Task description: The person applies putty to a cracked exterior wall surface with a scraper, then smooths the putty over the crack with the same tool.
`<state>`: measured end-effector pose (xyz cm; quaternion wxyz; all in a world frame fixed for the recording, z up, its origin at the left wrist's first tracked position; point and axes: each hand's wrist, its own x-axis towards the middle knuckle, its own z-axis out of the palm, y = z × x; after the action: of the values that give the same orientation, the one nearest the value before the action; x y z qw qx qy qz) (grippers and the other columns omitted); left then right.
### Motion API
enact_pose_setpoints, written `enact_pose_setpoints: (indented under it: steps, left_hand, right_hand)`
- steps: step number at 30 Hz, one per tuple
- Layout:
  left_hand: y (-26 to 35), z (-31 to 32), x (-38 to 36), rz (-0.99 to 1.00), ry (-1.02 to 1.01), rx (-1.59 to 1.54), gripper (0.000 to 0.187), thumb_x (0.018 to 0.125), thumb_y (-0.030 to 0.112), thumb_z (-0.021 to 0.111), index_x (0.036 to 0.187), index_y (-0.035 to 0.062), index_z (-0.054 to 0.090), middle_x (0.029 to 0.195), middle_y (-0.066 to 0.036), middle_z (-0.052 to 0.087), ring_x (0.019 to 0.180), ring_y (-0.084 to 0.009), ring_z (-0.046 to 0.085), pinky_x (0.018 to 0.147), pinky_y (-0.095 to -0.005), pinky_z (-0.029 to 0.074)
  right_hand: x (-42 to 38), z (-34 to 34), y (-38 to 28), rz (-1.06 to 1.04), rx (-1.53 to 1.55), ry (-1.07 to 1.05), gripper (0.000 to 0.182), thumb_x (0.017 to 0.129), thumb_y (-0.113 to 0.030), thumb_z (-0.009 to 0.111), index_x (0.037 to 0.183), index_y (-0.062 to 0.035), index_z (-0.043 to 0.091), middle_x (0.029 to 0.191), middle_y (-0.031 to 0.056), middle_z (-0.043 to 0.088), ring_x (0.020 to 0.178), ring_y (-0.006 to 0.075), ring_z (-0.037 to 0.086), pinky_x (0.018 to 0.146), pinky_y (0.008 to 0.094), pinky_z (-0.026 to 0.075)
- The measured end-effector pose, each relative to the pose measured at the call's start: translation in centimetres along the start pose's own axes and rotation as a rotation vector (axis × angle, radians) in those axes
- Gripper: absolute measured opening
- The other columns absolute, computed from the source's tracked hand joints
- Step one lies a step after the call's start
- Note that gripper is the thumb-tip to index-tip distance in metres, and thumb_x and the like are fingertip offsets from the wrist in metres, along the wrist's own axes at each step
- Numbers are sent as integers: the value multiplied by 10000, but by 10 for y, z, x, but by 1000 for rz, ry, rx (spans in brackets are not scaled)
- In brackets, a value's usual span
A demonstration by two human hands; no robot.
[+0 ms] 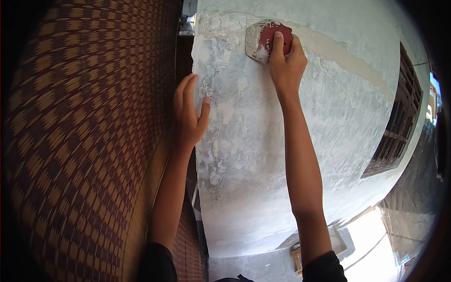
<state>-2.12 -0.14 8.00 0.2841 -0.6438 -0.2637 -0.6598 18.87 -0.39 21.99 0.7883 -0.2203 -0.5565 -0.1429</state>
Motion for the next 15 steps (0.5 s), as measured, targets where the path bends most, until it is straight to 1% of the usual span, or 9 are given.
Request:
enact_pose_setpoints:
  steps: [1,3,6,9,10,11,13,14,15]
  left_hand:
    - [0,-1,0,-3,3,3,531,957,117,558,1454,6,409,1442,-186,423,1344,-345,432,1127,-477,354]
    - [-2,-3,1,12,6,9,533,956,117,559,1454,4,409,1441,-186,422,1341,-345,433,1126,-476,355]
    - [-1,-1,2,22,4,12,533,956,117,558,1454,1,408,1440,-188,420,1337,-346,434,1124,-476,356]
    - [2,0,0,10,-2,-4,524,955,90,550,1451,-1,408,1443,-192,404,1346,-349,416,1133,-475,345]
    - [3,0,0,7,-4,-20,518,953,63,544,1449,-2,408,1447,-196,390,1358,-350,397,1142,-474,334]
    - [1,0,1,9,-3,-20,518,953,63,544,1449,-2,408,1447,-196,390,1358,-350,397,1142,-474,334]
    - [-2,2,1,24,18,19,523,960,120,555,1447,-6,412,1435,-192,414,1333,-352,432,1120,-475,360]
    - [-1,3,1,24,13,14,523,960,120,555,1447,-6,412,1435,-192,414,1333,-352,432,1120,-475,360]
    - [-1,3,2,26,17,14,519,962,118,553,1446,-6,412,1434,-194,412,1335,-351,432,1120,-475,363]
  right_hand:
    - [1,0,2,15,-28,11,298,989,-263,593,999,28,658,794,157,717,691,228,684,676,354,521]
    - [4,0,-1,61,70,34,310,987,-278,597,989,26,659,796,160,716,688,239,684,678,360,521]
    - [0,6,-6,-47,26,-16,306,984,-276,597,986,23,664,800,161,719,713,239,697,687,354,527]
    - [4,2,-4,-20,-30,-34,308,980,-277,601,1003,24,663,816,168,721,715,248,699,696,356,530]
    - [6,1,-5,27,12,12,313,976,-284,603,1011,22,664,816,169,723,718,273,703,707,369,532]
    - [6,4,-5,25,13,13,313,976,-284,603,1011,22,664,816,169,723,718,273,703,707,369,532]
    - [6,10,-6,-46,60,20,321,973,-291,604,1006,22,665,807,166,724,723,284,708,709,375,535]
    - [4,12,-5,-80,-38,8,311,976,-280,596,995,23,663,800,160,725,725,282,710,709,377,536]
    - [6,11,-3,-79,-41,10,311,976,-280,596,995,23,663,800,160,725,725,282,710,709,377,536]
